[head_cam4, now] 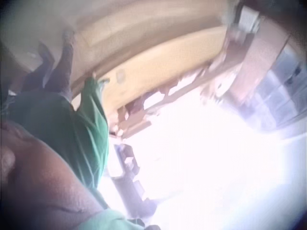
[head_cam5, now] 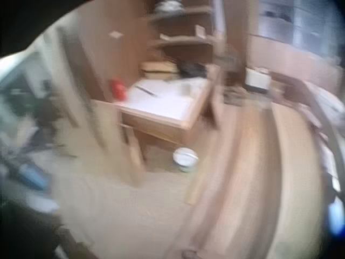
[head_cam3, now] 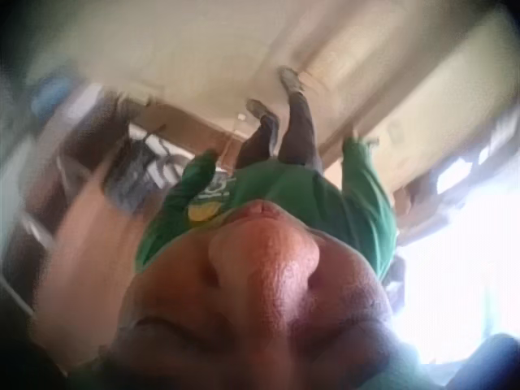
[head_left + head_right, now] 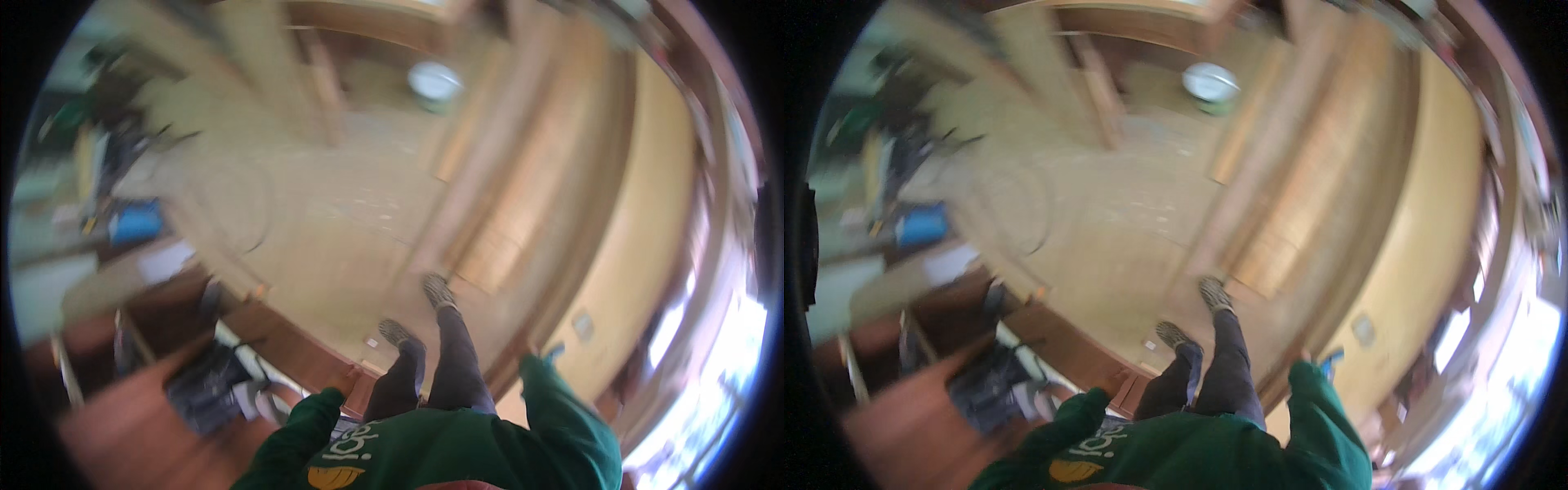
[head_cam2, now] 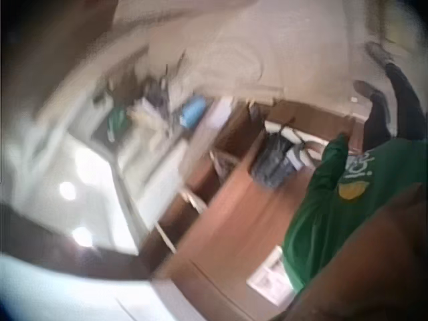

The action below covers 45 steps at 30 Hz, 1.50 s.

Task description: The person helps guide a sheet of plywood through a table saw and then carries a resulting piece of wood across the room to stack it on top of other wooden boards.

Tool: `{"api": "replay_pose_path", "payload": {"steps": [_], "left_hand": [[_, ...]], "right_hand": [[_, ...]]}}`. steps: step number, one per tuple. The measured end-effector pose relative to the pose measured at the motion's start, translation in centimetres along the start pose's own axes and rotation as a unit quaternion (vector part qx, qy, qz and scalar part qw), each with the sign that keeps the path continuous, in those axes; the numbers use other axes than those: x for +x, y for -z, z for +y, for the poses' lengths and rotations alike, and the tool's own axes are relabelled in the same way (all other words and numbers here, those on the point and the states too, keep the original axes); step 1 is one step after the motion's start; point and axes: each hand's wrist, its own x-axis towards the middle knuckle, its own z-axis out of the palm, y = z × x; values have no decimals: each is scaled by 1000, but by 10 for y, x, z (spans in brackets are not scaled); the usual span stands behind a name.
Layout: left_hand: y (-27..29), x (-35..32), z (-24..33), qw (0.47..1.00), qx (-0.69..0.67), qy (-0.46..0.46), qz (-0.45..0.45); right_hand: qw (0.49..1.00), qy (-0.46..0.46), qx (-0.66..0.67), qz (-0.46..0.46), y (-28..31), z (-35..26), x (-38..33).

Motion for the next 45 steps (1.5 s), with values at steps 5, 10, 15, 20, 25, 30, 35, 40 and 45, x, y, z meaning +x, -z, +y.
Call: {"api": "replay_pose_path", "payload": {"steps": [5, 10, 15, 20, 25, 30, 35, 40, 45], "left_hand": [[38, -99, 11, 975, 62, -120, 178], [122, -209, 33, 936, -87, 37, 338], [80, -177, -61, 896, -100, 90, 424], [-7, -116, -143, 914, -197, 194, 298], [29, -58, -206, 922, -310, 185, 140], [117, -21, -278, 895, -385, 179, 135], [421, -46, -255, 897, -173, 97, 396], [567, -35, -257, 834, -262, 90, 478], [578, 25, -283, 813, -259, 180, 490]], "right_hand": [[992, 6, 60, -112, -7, -37, -71], [990, -34, 110, -83, 117, -141, -102], [986, 10, 161, -30, 220, -296, -126], [974, 195, 112, 33, 206, -479, -167], [963, 245, 108, 41, 152, -596, -178], [835, 324, -442, -44, 105, -690, -178], [817, 284, -498, 58, 118, -723, -154], [732, 326, -588, 105, 129, -832, -90], [627, 397, -670, 30, 142, -1028, -8]]}}
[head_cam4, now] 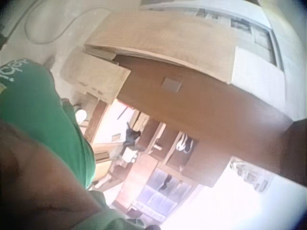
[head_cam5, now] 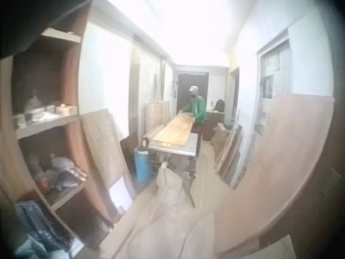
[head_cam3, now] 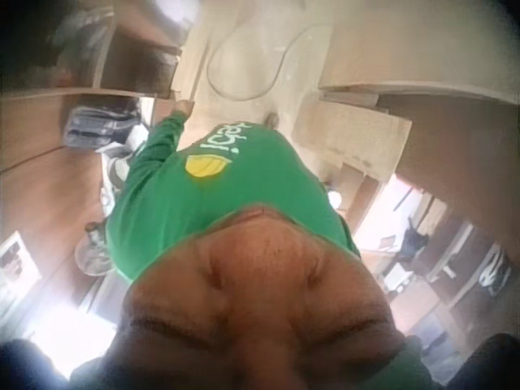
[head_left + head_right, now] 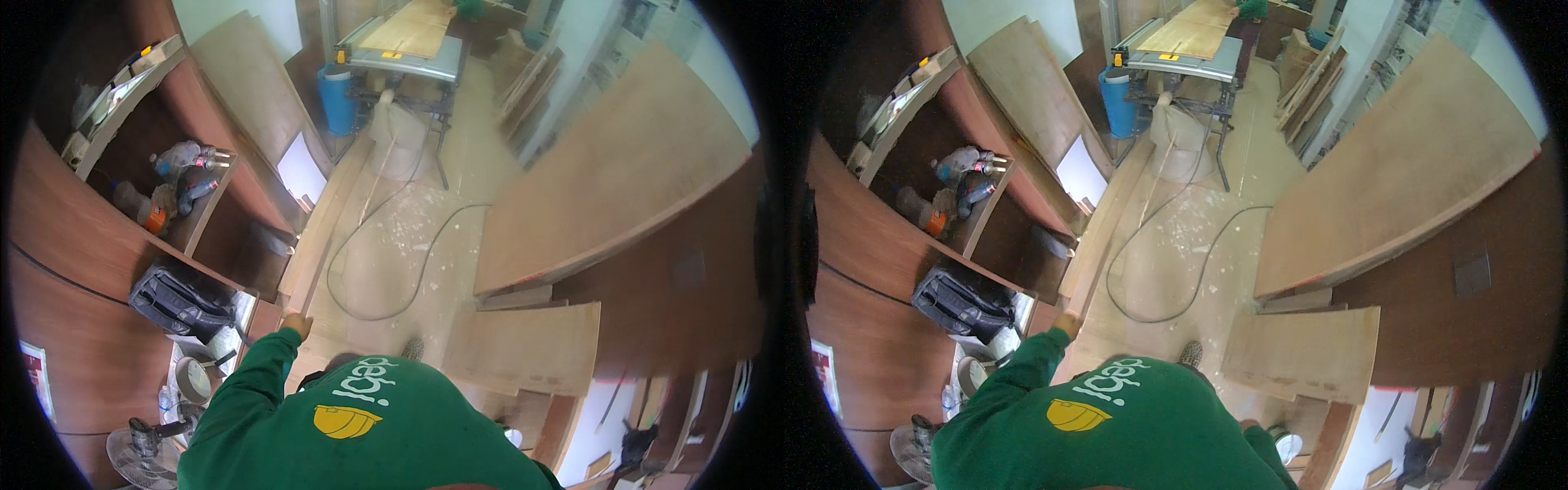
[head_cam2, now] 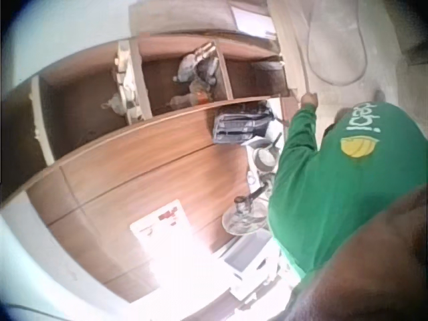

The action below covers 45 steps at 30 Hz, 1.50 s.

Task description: The person helps guide a sheet of plywood through a table saw and then carries a resulting piece of wood across the room to stack it on top of other wooden boards.

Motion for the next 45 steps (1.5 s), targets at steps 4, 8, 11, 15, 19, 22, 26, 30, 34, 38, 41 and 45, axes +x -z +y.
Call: {"api": "replay_pose_path", "payload": {"steps": [4, 8, 11, 15, 19, 22, 26, 30, 34, 38, 41, 45], "left_hand": [[-35, -21, -22, 971, -39, 173, -164], [-45, -15, -34, 929, -32, 279, -240], [-36, 22, -30, 921, -55, 299, -244], [-21, 154, -79, 965, -45, 193, -171], [89, 357, -36, 961, -79, 238, -112], [203, 500, -7, 972, -202, 109, 50], [335, 666, -2, 967, -106, -40, 227], [471, 779, 58, 957, -191, 4, 220], [523, 859, 48, 942, -193, 24, 274], [546, 899, 58, 955, -202, 78, 204], [541, 913, 56, 951, -226, 98, 187], [530, 913, 61, 936, -295, 98, 162]], "right_hand": [[908, -84, 401, -89, 177, -16, 46], [850, -104, 516, -12, 371, -67, 109], [798, -66, 599, 26, 483, -104, 177], [842, 47, 530, 89, 621, -186, 245], [819, 39, 563, 108, 722, -234, 312], [820, 70, 556, 119, 818, -271, 364], [797, 145, 570, 140, 959, -347, 442], [787, 140, 570, 191, 1077, -401, 509], [821, 59, 441, 358, 1118, -463, 548], [786, 61, 539, 298, 1111, -480, 561], [679, 180, 661, 265, 1086, -498, 569], [666, 286, 638, 261, 1063, -503, 577]]}}
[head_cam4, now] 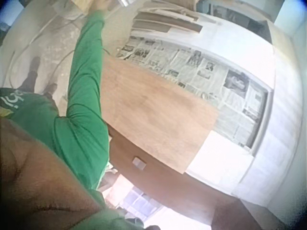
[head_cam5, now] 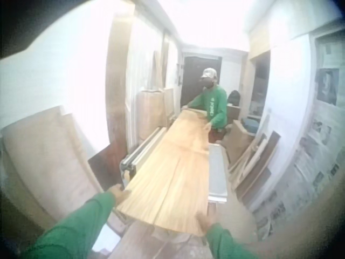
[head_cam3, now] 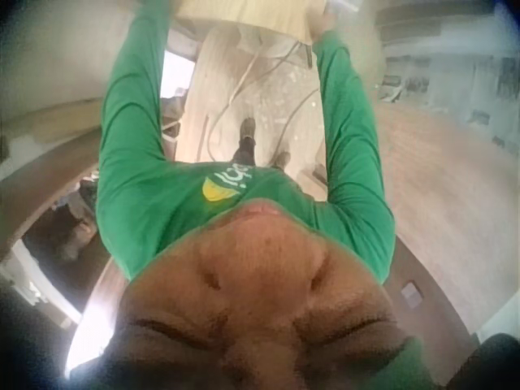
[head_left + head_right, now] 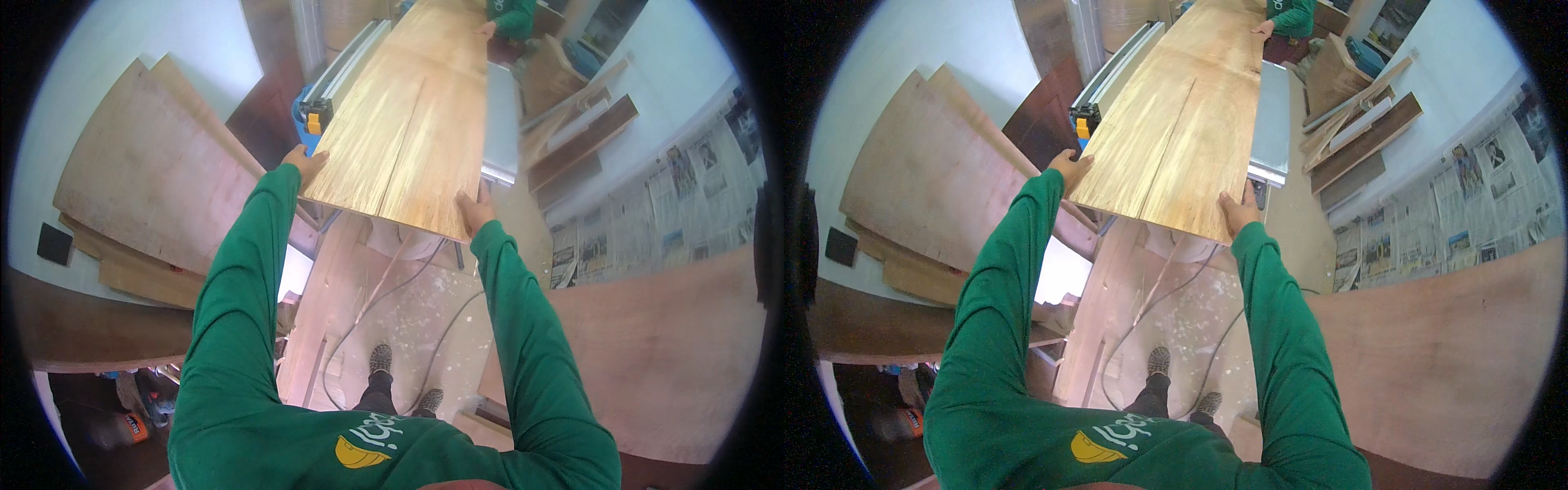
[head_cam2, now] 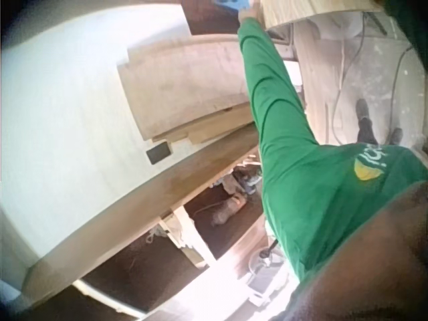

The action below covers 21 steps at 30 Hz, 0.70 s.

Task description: The person helps guide a sheet of plywood through a table saw and then carries a resulting piece of wood across the room to stack it on top of other wooden boards.

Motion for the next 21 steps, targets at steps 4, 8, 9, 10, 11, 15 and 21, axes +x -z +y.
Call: {"api": "replay_pose_path", "payload": {"steps": [4, 8, 9, 10, 11, 15, 21], "left_hand": [[-7, -24, 17, 991, -127, -15, -36], [-9, -20, 6, 947, -308, -33, -91], [-10, -15, 1, 947, -305, -35, -99], [-10, -9, -4, 947, -302, -37, -106], [-10, -4, -9, 947, -299, -39, -113], [-23, -2, -5, 943, -306, -64, -115], [-16, 3, -28, 961, -238, -87, -106]], "right_hand": [[1000, 0, -4, 14, 11, 15, -4], [999, -21, 47, 3, 1, 12, -4], [998, -22, 53, 1, 1, 12, -4], [998, -23, 60, -2, 1, 13, -3], [998, -25, 62, -3, 0, 13, -2], [999, -17, -2, 30, 9, 16, -3], [999, -26, 30, 29, -6, 6, -15]]}}
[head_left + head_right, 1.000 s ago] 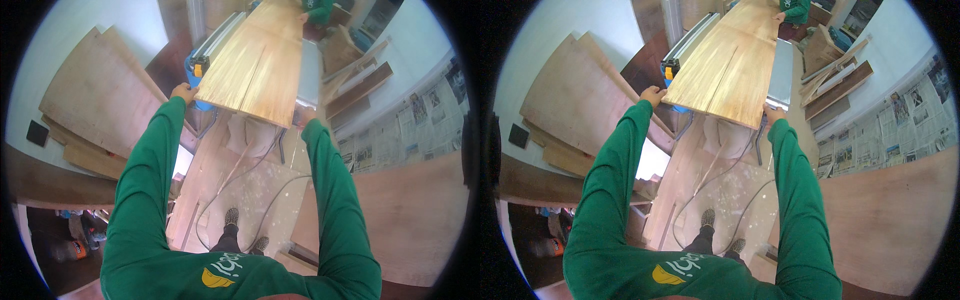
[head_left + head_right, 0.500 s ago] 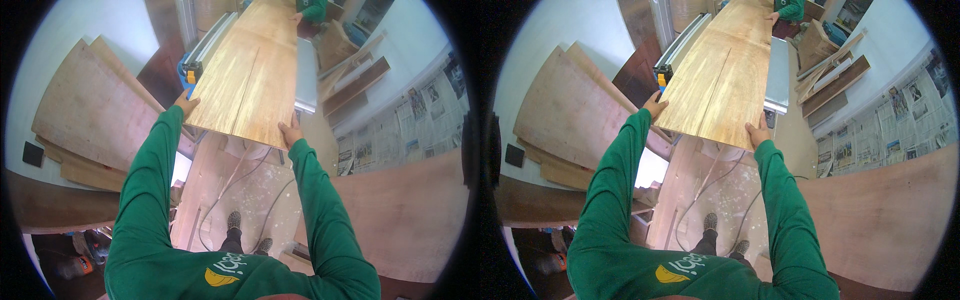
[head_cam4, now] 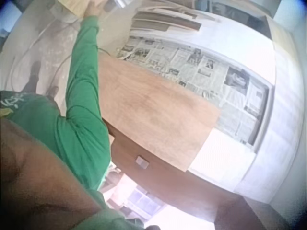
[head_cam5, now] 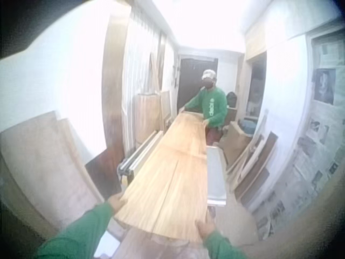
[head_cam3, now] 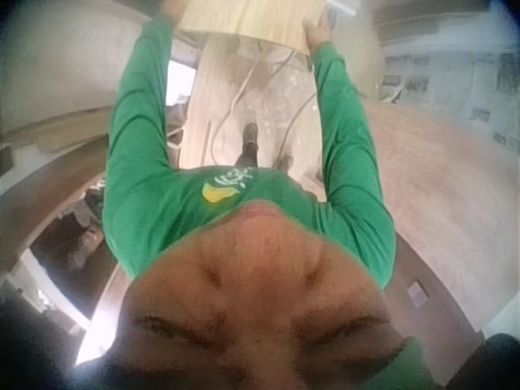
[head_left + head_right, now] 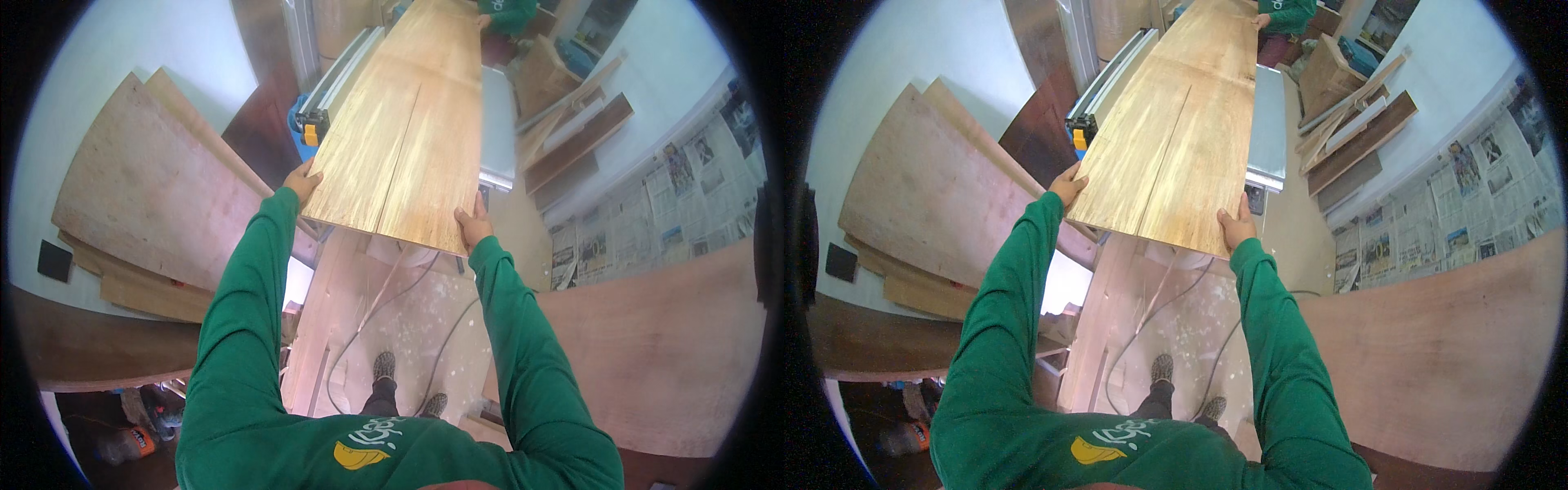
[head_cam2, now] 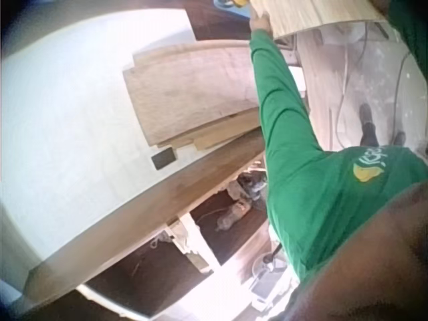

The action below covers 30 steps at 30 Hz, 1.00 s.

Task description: The person helps guide a sheet of plywood through a table saw and then carries a resulting piece of wood across the room to stack it on top of other wooden boards.

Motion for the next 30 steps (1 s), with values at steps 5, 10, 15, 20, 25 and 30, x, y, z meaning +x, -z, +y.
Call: {"api": "replay_pose_path", "payload": {"steps": [5, 10, 15, 20, 25, 30], "left_hand": [[9, -26, -3, 999, 34, -15, 20], [-2, -64, 20, 997, 72, -6, 15], [14, -97, 3, 995, 104, -3, 10], [32, -134, -35, 997, 70, -38, 7], [39, -180, -49, 997, 57, -41, -11], [37, -236, -43, 998, 17, -44, -31]], "right_hand": [[999, 1, -44, 2, -3, 1, -21], [999, -6, -47, 10, 5, 2, -54], [999, -24, -34, 3, -2, 4, -95], [1000, -27, -10, -6, 1, 25, -137], [999, -4, -38, 22, 8, 46, -184], [1000, -4, -5, 8, 7, 49, -241]]}}
